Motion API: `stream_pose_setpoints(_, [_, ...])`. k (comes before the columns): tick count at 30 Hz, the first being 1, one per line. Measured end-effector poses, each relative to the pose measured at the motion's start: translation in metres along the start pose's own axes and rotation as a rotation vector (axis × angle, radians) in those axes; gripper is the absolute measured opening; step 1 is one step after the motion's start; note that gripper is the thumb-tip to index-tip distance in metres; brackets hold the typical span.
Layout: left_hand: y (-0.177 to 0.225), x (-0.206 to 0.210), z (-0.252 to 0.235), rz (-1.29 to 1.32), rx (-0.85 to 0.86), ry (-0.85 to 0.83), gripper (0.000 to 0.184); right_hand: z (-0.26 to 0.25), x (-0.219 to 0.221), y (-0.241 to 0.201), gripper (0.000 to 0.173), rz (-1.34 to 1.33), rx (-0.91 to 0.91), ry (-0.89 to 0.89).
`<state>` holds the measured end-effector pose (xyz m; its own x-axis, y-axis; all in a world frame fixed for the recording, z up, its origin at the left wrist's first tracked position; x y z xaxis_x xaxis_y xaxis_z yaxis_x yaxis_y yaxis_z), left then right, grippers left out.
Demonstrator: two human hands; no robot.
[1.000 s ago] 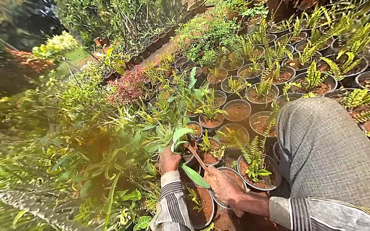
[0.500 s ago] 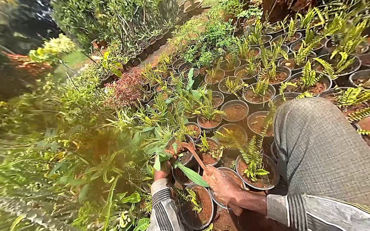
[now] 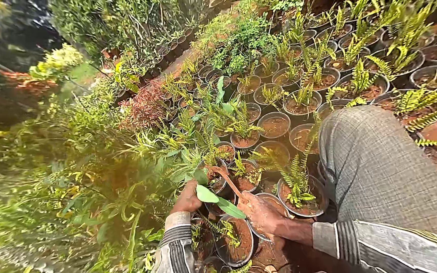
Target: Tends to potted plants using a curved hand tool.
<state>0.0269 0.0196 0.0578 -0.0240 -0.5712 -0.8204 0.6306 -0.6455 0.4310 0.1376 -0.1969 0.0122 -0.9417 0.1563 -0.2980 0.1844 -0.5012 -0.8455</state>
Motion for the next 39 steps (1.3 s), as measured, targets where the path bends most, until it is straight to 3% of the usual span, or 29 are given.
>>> stream_pose_setpoints(5, [0.011,0.011,-0.019,-0.294,0.017,-0.12,0.04,-0.001,0.0,0.001,0.034,-0.023,-0.009,-0.01])
stream_pose_setpoints(8, [0.011,0.013,-0.023,-0.297,0.028,-0.096,0.03,-0.002,-0.001,0.003,0.034,-0.03,-0.006,-0.019])
stream_pose_setpoints(12, [-0.003,0.01,-0.017,-0.024,0.068,0.078,0.028,-0.002,0.0,0.004,0.034,-0.034,-0.012,-0.018])
stream_pose_setpoints(17, [-0.024,0.014,-0.012,0.414,-0.16,0.466,0.044,-0.002,0.001,0.005,0.033,-0.028,-0.022,-0.015])
stream_pose_setpoints(20, [-0.025,0.017,-0.015,0.461,-0.257,0.513,0.046,-0.001,0.001,0.005,0.033,-0.018,-0.027,-0.025])
stream_pose_setpoints(25, [-0.001,0.012,-0.008,0.069,-0.326,0.43,0.051,-0.001,0.0,0.005,0.032,-0.014,-0.023,-0.019])
stream_pose_setpoints(30, [0.012,0.013,-0.009,-0.291,-0.266,0.265,0.046,-0.001,-0.001,0.004,0.032,-0.017,-0.03,-0.014])
stream_pose_setpoints(35, [0.027,0.013,-0.008,-0.406,-0.324,0.032,0.051,0.0,-0.002,0.003,0.032,-0.007,-0.032,-0.032])
stream_pose_setpoints(39, [0.024,0.016,-0.011,-0.332,-0.424,0.083,0.044,0.002,0.0,0.002,0.031,-0.036,-0.035,-0.038])
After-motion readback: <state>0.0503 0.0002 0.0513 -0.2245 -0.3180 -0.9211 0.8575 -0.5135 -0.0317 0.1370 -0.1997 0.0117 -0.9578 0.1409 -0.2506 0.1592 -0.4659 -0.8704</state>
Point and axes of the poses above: each hand's wrist, its own z-axis away from the middle knuckle, its own x-axis out of the palm, y = z × x, the point moved 3 cm from there along -z, towards the middle knuckle
